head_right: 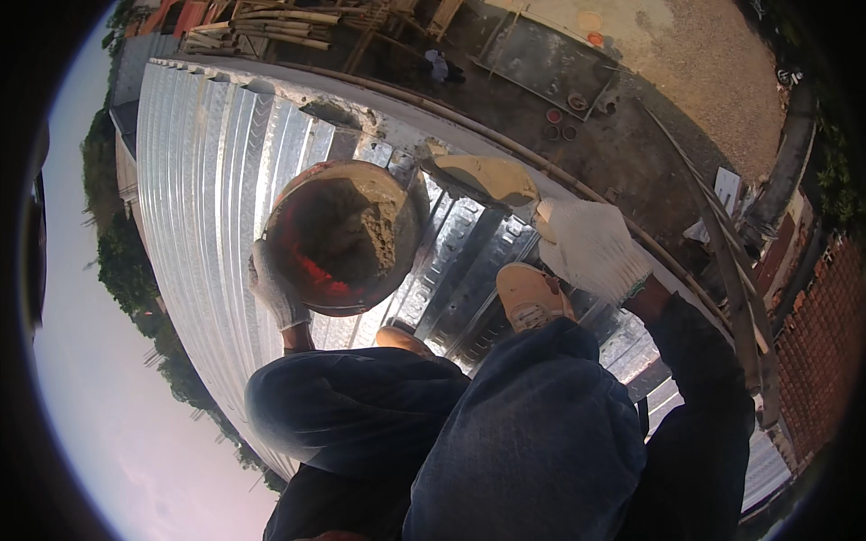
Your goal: The person scoops wet cement from a red bucket using a trowel and spreads it along the seams of a corrugated metal roof. The person repeatedly scoops and applies the cement to seal the roof joints.
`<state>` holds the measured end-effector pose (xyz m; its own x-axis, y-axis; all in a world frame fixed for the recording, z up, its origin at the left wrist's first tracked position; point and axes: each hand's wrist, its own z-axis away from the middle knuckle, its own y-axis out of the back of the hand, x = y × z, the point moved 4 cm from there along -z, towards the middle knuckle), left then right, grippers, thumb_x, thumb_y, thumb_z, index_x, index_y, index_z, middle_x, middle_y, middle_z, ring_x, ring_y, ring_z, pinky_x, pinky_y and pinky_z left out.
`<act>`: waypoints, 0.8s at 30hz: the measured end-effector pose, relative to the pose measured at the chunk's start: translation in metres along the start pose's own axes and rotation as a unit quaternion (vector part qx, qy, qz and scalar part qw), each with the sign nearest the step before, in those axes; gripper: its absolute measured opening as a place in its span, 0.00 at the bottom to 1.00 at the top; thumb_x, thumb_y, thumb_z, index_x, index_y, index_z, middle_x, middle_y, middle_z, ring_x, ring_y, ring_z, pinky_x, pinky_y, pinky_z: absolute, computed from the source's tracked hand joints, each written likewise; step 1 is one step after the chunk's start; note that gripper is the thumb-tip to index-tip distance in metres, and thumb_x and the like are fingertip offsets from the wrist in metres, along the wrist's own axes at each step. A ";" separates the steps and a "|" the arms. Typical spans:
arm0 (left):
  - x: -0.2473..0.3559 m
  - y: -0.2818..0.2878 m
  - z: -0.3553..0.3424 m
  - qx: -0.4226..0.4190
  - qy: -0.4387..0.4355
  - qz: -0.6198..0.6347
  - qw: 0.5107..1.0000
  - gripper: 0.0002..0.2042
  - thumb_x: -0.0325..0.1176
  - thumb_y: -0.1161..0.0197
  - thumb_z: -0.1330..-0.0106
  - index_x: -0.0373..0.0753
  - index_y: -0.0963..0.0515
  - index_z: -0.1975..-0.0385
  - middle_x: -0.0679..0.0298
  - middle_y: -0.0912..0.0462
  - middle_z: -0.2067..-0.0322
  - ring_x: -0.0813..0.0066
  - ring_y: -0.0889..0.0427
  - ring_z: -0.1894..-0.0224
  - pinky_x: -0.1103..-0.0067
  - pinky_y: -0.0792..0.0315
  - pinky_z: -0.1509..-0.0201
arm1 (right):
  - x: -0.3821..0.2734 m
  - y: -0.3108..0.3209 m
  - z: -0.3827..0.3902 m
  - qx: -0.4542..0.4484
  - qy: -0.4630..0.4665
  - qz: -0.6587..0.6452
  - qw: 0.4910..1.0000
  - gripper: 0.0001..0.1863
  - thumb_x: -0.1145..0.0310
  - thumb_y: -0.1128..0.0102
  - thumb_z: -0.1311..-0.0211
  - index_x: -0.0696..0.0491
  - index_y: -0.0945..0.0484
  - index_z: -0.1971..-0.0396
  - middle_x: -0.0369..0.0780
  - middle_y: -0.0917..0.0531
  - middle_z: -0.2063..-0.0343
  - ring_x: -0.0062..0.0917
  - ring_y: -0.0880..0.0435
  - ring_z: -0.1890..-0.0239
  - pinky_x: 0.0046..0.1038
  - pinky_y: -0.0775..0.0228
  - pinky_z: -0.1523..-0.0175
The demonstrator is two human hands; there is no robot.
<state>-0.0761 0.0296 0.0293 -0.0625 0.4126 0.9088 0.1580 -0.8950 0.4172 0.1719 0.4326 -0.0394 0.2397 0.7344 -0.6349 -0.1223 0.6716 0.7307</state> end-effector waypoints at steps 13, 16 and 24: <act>-0.006 0.006 -0.006 -0.004 0.002 -0.022 1.000 0.15 0.40 0.38 0.17 0.33 0.14 0.52 0.65 0.12 0.58 0.77 0.16 0.59 0.76 0.21 0.51 | -0.022 0.002 0.000 0.049 -0.054 -0.087 0.993 0.19 0.62 0.30 0.33 0.54 0.18 0.46 0.49 0.12 0.59 0.49 0.10 0.57 0.44 0.16 0.54; -0.002 0.004 -0.004 -0.002 0.003 -0.013 1.000 0.15 0.40 0.38 0.17 0.32 0.14 0.52 0.65 0.12 0.58 0.77 0.16 0.59 0.76 0.21 0.51 | -0.022 -0.006 -0.001 0.047 -0.053 -0.033 0.997 0.19 0.63 0.30 0.33 0.53 0.17 0.45 0.47 0.12 0.59 0.48 0.10 0.58 0.45 0.17 0.54; -0.015 0.010 -0.011 -0.037 -0.029 -0.017 0.999 0.16 0.40 0.39 0.16 0.31 0.14 0.50 0.64 0.11 0.57 0.76 0.15 0.57 0.75 0.21 0.51 | -0.028 -0.043 0.004 -0.042 -0.002 0.141 0.989 0.12 0.68 0.29 0.36 0.53 0.18 0.56 0.42 0.11 0.64 0.34 0.07 0.63 0.36 0.16 0.62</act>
<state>-0.0846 0.0127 0.0199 -0.0094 0.4502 0.8929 0.0836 -0.8894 0.4493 0.1741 0.3831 -0.0521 0.1884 0.8937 -0.4072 -0.2651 0.4455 0.8551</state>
